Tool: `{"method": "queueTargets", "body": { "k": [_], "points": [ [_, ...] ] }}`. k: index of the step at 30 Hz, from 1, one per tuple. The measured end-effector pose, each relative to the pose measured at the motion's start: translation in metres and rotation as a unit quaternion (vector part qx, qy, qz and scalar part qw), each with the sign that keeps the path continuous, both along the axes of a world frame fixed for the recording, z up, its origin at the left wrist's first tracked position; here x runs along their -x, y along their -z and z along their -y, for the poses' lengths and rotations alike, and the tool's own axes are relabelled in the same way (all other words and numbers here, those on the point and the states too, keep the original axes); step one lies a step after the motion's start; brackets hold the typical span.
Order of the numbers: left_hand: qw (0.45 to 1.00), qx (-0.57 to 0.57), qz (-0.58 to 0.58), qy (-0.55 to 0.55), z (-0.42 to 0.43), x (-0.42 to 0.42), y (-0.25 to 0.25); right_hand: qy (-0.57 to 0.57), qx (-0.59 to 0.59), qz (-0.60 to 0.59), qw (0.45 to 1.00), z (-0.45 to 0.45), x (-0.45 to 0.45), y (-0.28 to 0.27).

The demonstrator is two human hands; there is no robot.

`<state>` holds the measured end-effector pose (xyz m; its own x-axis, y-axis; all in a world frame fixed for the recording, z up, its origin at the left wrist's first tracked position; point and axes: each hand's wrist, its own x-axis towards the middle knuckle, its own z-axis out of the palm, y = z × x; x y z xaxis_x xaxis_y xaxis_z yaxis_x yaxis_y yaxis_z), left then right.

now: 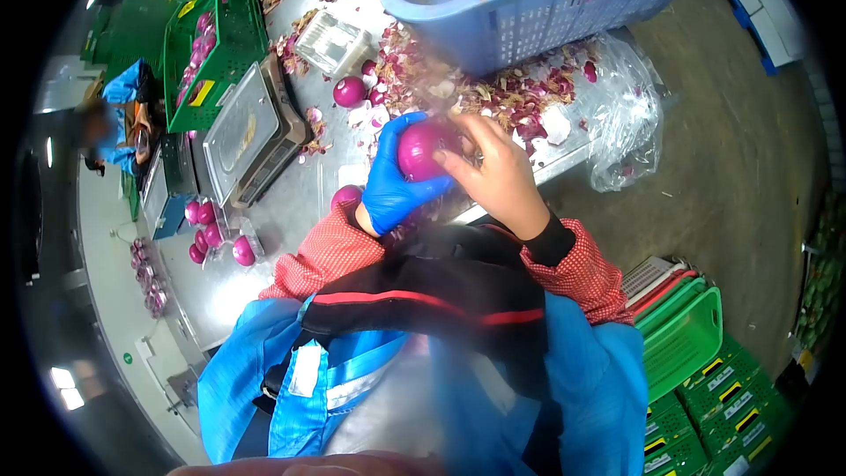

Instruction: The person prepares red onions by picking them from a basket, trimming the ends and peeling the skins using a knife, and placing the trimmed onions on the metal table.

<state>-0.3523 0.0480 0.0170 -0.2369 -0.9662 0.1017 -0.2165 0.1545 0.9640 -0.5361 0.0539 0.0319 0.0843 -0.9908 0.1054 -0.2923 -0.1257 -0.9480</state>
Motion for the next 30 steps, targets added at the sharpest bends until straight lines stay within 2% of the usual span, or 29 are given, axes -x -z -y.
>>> {"method": "queueTargets", "body": {
  "k": [1,2,3,5,6,8,10,11,13,16,17,19,20,21,23,24,25,26,27,28,30],
  "points": [
    [1.000,0.012,0.018,0.004,-0.002,-0.002,-0.002,-0.012,0.017,-0.020,1.000,0.002,-0.003,0.003],
    [0.999,0.025,0.038,0.005,-0.003,-0.007,-0.003,0.026,0.036,0.047,0.998,0.003,-0.009,0.024],
    [0.999,0.013,0.051,-0.003,-0.004,-0.016,0.002,0.019,0.011,0.064,0.998,0.003,-0.007,0.013],
    [0.997,-0.015,0.078,-0.025,-0.012,-0.039,0.015,0.034,-0.048,0.091,0.994,0.003,-0.009,0.027],
    [0.996,-0.047,0.033,-0.066,-0.016,-0.046,0.006,0.030,-0.052,0.068,0.996,0.003,-0.009,0.032],
    [0.987,-0.040,0.095,-0.124,-0.016,-0.083,0.025,0.002,-0.073,0.059,0.996,-0.002,-0.013,0.049],
    [0.974,-0.071,0.145,-0.160,-0.016,-0.108,0.015,-0.027,-0.113,0.044,0.992,-0.009,-0.022,0.045],
    [0.959,-0.020,0.187,-0.213,-0.017,-0.119,0.026,-0.050,-0.099,0.032,0.993,-0.011,-0.028,0.040],
    [0.918,-0.029,0.307,-0.248,-0.018,-0.142,0.053,-0.079,-0.105,0.030,0.991,-0.012,-0.038,0.050],
    [0.838,0.018,0.461,-0.291,-0.035,-0.166,0.083,-0.126,-0.104,0.005,0.987,-0.009,-0.050,0.056],
    [0.874,-0.024,0.388,-0.292,-0.044,-0.175,0.087,-0.139,-0.101,-0.003,0.985,-0.007,-0.054,0.057],
    [0.924,-0.105,0.229,-0.287,-0.061,-0.182,0.060,-0.158,-0.120,-0.019,0.980,-0.003,-0.064,0.056],
    [0.917,-0.045,0.240,-0.316,-0.082,-0.205,0.098,-0.165,-0.122,-0.022,0.979,-0.001,-0.071,0.061],
    [0.895,-0.110,0.217,-0.375,-0.094,-0.201,0.088,-0.171,-0.122,-0.025,0.977,0.002,-0.077,0.065],
    [0.880,-0.212,0.132,-0.403,-0.121,-0.203,0.093,-0.192,-0.124,-0.068,0.971,0.009,-0.094,0.079],
    [0.884,-0.217,0.107,-0.399,-0.141,-0.217,0.140,-0.207,-0.120,-0.066,0.969,0.013,-0.105,0.080],
    [0.881,-0.216,0.102,-0.409,-0.148,-0.214,0.146,-0.221,-0.115,-0.063,0.966,0.017,-0.118,0.080],
    [0.876,-0.216,0.098,-0.420,-0.151,-0.204,0.151,-0.252,-0.153,-0.120,0.948,0.025,-0.130,0.075],
    [0.872,-0.214,0.093,-0.431,-0.152,-0.196,0.154,-0.243,-0.094,-0.106,0.960,0.028,-0.142,0.094],
    [0.855,-0.258,-0.056,-0.446,-0.145,-0.191,0.145,-0.247,-0.085,-0.125,0.957,0.033,-0.154,0.101],
    [0.843,-0.252,-0.067,-0.471,-0.135,-0.180,0.139,-0.249,-0.060,-0.137,0.957,0.045,-0.177,0.129]
  ]
}}
